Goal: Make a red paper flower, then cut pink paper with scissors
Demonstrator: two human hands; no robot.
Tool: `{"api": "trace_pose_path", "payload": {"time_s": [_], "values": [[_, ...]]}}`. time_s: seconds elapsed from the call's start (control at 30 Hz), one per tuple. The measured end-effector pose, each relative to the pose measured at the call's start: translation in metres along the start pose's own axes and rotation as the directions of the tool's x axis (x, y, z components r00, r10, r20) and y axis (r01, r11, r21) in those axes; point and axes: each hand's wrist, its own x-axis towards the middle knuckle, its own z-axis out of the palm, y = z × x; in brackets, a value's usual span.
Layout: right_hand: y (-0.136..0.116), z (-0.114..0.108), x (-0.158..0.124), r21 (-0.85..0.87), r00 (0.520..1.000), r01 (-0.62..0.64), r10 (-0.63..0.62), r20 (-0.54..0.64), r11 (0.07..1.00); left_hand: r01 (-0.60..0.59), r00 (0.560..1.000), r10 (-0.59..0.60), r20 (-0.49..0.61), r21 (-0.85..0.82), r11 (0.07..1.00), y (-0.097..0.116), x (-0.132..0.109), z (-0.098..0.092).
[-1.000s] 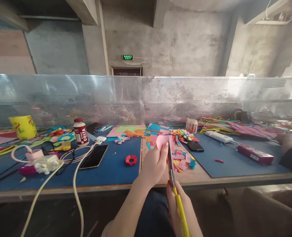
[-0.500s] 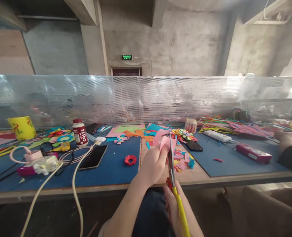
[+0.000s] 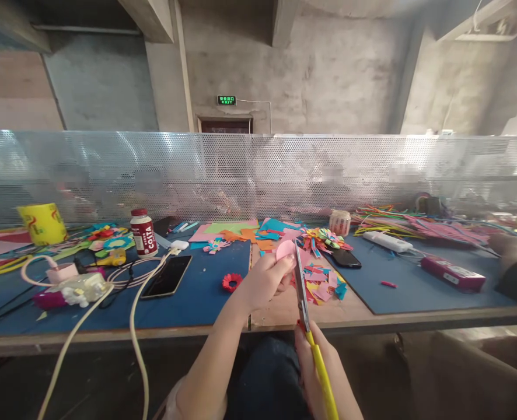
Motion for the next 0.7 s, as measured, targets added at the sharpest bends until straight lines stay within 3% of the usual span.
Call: {"api": "trace_pose_path", "payload": {"time_s": [0.23, 0.33, 0.5, 0.7], "values": [[0.006, 0.001, 0.003, -0.029, 1.000, 0.011, -0.012, -0.012, 1.000, 0.023, 1.000, -0.023, -0.016, -0.020, 1.000, -0.007, 0.006, -0.002], [0.006, 0.001, 0.004, -0.021, 1.000, 0.000, 0.000, -0.018, 1.000, -0.014, 0.990, 0.015, -0.140, 0.005, 1.000, -0.020, 0.007, 0.010], [0.003, -0.002, 0.003, 0.038, 1.000, 0.023, -0.024, 0.010, 0.999, -0.098, 0.921, 0.131, -0.368, 0.109, 0.989, -0.033, 0.009, 0.025], [0.004, -0.004, 0.000, 0.049, 0.996, -0.015, 0.011, 0.087, 0.999, -0.125, 0.917, 0.199, -0.346, 0.224, 0.966, -0.027, 0.011, 0.021]]}}
